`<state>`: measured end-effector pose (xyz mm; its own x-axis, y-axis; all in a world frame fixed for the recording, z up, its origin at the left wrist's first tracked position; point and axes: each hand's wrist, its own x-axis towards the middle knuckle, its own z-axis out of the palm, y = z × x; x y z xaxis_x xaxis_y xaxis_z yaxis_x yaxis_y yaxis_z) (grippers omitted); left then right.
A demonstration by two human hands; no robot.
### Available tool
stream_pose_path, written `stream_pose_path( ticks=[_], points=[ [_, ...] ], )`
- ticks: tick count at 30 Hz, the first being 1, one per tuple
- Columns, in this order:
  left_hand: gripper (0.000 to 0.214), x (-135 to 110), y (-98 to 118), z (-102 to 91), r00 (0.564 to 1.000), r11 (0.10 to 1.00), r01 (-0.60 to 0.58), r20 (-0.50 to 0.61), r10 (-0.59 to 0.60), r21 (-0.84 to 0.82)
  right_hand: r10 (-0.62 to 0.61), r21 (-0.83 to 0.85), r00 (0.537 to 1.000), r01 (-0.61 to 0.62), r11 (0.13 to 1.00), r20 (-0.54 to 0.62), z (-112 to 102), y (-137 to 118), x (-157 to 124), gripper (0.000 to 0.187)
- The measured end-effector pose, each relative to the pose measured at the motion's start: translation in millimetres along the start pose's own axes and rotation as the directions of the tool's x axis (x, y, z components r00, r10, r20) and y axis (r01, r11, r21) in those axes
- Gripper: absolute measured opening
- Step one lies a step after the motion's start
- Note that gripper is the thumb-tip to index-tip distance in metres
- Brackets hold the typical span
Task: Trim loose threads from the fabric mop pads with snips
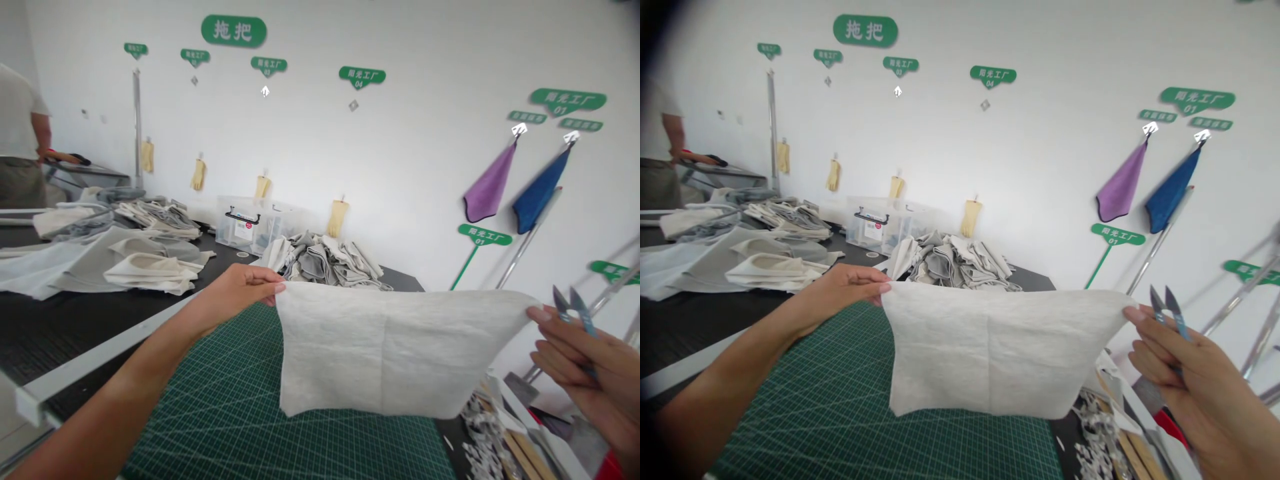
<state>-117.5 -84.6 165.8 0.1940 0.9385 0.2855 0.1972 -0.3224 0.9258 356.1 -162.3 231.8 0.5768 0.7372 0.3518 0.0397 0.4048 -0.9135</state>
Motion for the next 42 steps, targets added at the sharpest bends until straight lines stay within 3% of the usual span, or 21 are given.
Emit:
stream_pose_path(
  ticks=[3,6,9,12,15,19,24,29,35,40,42],
  points=[
    [0.035,-1,9,-4.3,1.0,1.0,-0.023,-0.018,0.024,0.021,0.254,-0.066,0.957,-0.247,0.967,0.138,-3,8,-1,0.055],
    [0.033,-3,18,-7.1,0.998,0.994,-0.02,-0.053,0.026,0.105,0.279,-0.072,0.936,-0.27,0.96,0.214,-4,13,-2,0.056],
    [0.029,-6,30,-7.7,0.999,0.987,-0.044,-0.006,0.046,0.153,0.297,-0.06,0.915,-0.292,0.955,0.274,-6,18,0,0.059],
    [0.025,-8,39,-7.8,0.992,0.979,-0.118,0.067,0.108,0.168,0.281,-0.051,0.917,-0.278,0.959,0.283,-6,23,3,0.059],
    [0.025,-7,44,-8.7,0.979,0.954,-0.202,0.062,0.192,0.224,0.227,-0.069,0.933,-0.217,0.974,0.279,-3,26,5,0.052],
    [0.028,-3,51,-8.9,0.953,0.915,-0.278,-0.035,0.301,0.294,0.168,-0.082,0.952,-0.152,0.985,0.256,2,24,5,0.04],
    [0.025,0,68,-3.8,0.892,0.881,-0.351,-0.172,0.418,0.317,0.194,-0.078,0.937,-0.179,0.981,0.291,10,24,8,0.054],
    [0.021,8,84,1.0,0.857,0.866,-0.38,-0.228,0.462,0.326,0.174,-0.077,0.938,-0.158,0.984,0.3,17,29,11,0.04],
    [0.018,13,93,3.2,0.82,0.856,-0.375,-0.303,0.486,0.357,0.247,-0.091,0.875,-0.23,0.969,0.416,26,34,10,0.056],
    [0.017,14,91,0.5,0.793,0.854,-0.391,-0.346,0.502,0.342,0.206,-0.137,0.891,-0.164,0.977,0.405,32,40,8,0.03],
    [0.017,15,88,-2.3,0.793,0.856,-0.404,-0.343,0.504,0.324,0.18,-0.118,0.903,-0.145,0.982,0.39,32,41,9,0.028]
  ],
)
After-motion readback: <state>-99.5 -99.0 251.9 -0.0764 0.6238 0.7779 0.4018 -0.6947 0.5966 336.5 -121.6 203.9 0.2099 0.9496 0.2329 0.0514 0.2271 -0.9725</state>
